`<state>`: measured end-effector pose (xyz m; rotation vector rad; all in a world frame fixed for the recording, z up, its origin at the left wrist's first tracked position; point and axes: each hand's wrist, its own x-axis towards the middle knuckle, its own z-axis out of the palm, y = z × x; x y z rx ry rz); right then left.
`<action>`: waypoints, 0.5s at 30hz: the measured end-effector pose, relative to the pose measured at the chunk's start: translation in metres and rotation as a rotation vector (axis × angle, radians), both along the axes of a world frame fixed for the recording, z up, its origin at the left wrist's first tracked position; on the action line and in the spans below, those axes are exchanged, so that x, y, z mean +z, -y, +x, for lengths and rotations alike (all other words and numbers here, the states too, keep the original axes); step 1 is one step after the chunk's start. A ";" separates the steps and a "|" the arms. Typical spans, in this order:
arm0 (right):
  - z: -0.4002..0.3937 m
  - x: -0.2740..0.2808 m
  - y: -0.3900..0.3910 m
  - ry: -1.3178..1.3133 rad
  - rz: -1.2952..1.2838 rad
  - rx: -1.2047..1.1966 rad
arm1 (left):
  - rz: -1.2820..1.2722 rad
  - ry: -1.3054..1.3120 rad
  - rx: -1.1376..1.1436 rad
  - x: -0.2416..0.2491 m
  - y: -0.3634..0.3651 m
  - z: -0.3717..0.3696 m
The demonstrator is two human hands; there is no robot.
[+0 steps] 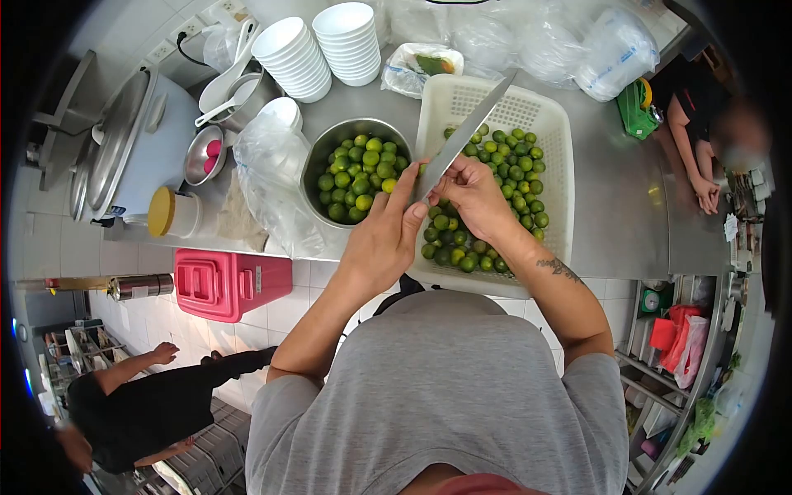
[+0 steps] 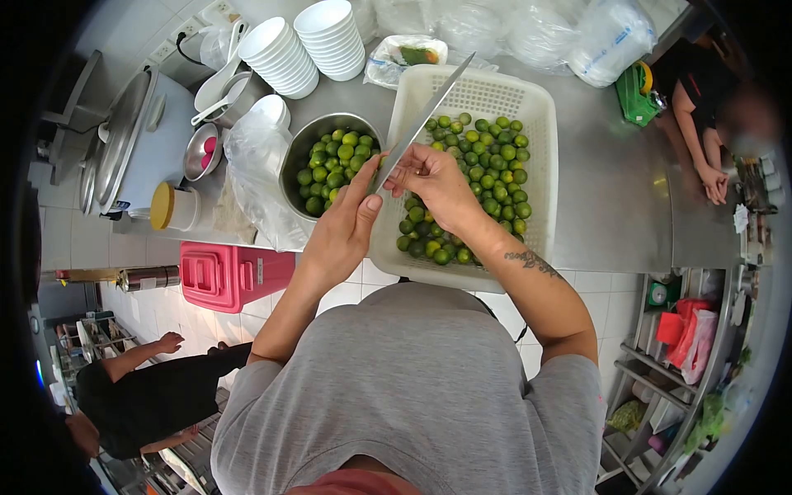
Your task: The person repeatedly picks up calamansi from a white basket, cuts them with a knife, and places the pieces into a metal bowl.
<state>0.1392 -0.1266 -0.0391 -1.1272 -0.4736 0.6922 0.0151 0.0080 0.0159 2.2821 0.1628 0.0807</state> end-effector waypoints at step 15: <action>-0.013 0.002 -0.014 0.014 -0.061 0.117 | -0.256 -0.040 0.038 -0.001 -0.010 -0.009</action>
